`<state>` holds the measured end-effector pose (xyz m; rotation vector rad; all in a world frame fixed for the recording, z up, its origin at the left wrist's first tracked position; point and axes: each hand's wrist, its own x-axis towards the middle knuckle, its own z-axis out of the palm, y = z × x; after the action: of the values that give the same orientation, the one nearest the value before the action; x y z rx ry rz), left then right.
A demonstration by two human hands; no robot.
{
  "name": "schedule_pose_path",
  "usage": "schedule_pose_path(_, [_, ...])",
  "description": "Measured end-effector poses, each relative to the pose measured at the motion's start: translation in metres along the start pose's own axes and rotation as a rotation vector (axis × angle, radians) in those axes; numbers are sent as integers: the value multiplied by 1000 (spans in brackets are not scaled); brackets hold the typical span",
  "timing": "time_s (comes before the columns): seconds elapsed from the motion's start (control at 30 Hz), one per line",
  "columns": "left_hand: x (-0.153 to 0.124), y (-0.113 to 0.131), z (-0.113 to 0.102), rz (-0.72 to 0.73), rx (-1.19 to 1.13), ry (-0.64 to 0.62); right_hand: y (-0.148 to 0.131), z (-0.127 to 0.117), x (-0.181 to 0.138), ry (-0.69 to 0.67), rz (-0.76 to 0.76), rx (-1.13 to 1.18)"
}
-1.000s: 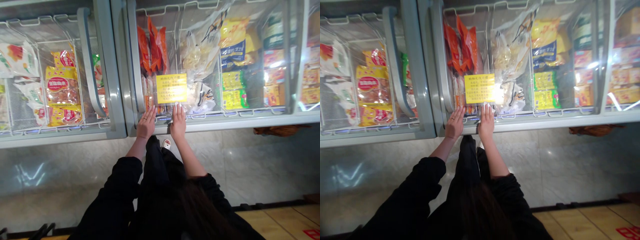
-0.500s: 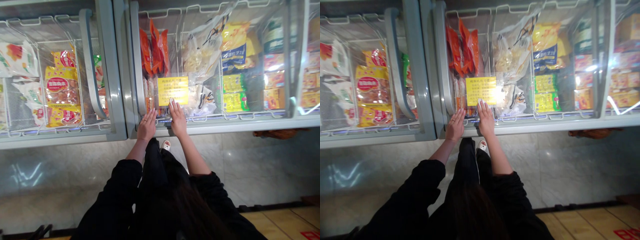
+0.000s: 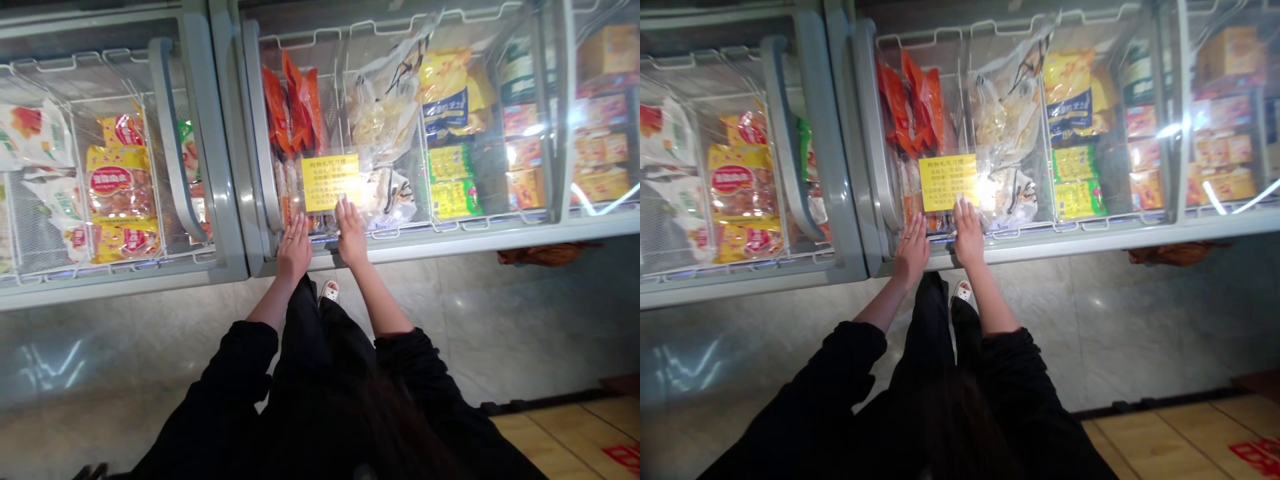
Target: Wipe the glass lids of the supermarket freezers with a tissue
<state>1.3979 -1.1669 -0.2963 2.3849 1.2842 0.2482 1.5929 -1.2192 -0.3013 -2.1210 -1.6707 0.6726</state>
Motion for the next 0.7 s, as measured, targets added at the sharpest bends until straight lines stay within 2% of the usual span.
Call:
schedule_pose_path(0.07, [9, 12, 6, -11, -18, -18, -6, 0, -7, -105, -108, 15])
schedule_pose_path(0.13, [16, 22, 12, 4, -32, -36, 0, -8, -25, -162, -167, 18])
schedule_pose_path(0.23, [22, 30, 17, 28, -40, -35, 26, -25, -47, -123, -123, -7])
schedule_pose_path(0.33, [22, 31, 17, 17, -44, -22, 45, -33, -38, -24, -4, -30])
schedule_pose_path(0.43, [21, 31, 16, 1, -51, -26, 37, -26, -18, 23, 46, -24])
schedule_pose_path(0.5, [21, 31, 16, -5, -55, -29, 25, -22, -17, -33, -22, -1])
schedule_pose_path(0.6, [22, 30, 15, -6, -57, -30, 20, -28, -38, -145, -135, 18])
schedule_pose_path(0.7, [22, 30, 16, -5, -53, -27, 34, -39, -55, -142, -99, 6])
